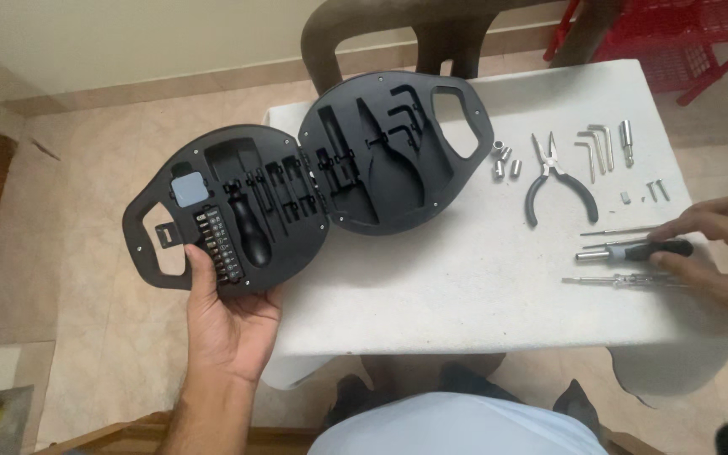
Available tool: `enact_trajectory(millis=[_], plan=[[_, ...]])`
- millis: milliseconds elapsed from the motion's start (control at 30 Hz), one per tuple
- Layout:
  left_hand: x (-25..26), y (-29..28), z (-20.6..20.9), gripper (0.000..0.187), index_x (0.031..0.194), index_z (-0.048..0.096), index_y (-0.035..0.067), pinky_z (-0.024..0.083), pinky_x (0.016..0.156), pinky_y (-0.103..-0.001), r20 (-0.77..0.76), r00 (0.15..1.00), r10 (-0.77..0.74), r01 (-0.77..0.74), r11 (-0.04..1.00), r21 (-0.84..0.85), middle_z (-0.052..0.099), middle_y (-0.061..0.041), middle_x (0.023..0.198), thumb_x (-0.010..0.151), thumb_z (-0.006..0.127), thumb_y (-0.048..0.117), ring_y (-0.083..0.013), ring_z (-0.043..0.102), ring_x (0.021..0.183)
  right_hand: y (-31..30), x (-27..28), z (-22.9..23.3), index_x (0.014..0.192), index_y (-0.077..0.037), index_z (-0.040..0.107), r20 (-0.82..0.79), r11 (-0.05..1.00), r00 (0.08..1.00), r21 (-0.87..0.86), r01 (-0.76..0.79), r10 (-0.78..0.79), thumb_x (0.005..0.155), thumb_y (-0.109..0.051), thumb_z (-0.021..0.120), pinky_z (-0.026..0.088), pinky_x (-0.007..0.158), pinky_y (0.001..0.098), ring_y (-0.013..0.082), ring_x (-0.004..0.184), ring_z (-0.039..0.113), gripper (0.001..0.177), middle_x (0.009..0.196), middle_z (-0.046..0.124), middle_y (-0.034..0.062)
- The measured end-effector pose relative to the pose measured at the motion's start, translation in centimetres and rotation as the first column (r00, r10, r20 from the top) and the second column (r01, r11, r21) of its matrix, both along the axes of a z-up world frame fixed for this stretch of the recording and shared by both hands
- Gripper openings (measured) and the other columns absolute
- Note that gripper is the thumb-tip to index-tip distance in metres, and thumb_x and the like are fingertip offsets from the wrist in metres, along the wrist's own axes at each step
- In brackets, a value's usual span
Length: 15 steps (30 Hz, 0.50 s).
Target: The person organizes a toolbox by inserting multiple screwdriver bits into a magnetic strip and placing the strip into a compartment. They then place a small plastic case, a screwdriver, a socket, and pliers into their respective slots in the toolbox.
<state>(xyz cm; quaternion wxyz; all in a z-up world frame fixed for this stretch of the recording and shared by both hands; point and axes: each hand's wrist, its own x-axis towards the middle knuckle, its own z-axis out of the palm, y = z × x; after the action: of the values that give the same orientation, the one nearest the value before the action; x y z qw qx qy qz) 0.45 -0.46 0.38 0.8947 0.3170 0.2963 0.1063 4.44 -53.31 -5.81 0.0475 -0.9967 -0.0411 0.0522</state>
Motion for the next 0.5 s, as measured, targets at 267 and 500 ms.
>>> enact_trajectory(millis=[267, 500], plan=[[2.1, -2.5, 2.0, 0.055, 0.127, 0.063, 0.010, 0.060, 0.098, -0.037, 0.093, 0.992, -0.090, 0.094, 0.994, -0.048, 0.069, -0.005, 0.125, 0.086, 0.072, 0.046, -0.0204, 0.066, 0.118, 4.3, 1.8, 5.3, 0.116, -0.027, 0.077, -0.335, 0.970, 0.937, -0.244, 0.020, -0.104, 0.082, -0.043, 0.079, 0.054, 0.105, 0.0336, 0.0151, 0.110, 0.065, 0.037, 0.125, 0.067, 0.0051], [4.3, -5.1, 3.5, 0.055, 0.130, 0.060, 0.008, 0.059, 0.099, -0.036, 0.214, 0.965, -0.150, 0.166, 0.984, -0.060, 0.066, -0.007, 0.129, 0.090, 0.072, 0.044, -0.0209, 0.064, 0.119, 5.7, 2.8, 7.2, 0.121, -0.031, 0.073, -0.448, 0.921, 0.884, -0.386, -0.058, -0.132, 0.090, -0.041, 0.075, 0.051, 0.109, 0.0276, 0.0083, 0.115, 0.062, 0.032, 0.127, 0.068, -0.0057]])
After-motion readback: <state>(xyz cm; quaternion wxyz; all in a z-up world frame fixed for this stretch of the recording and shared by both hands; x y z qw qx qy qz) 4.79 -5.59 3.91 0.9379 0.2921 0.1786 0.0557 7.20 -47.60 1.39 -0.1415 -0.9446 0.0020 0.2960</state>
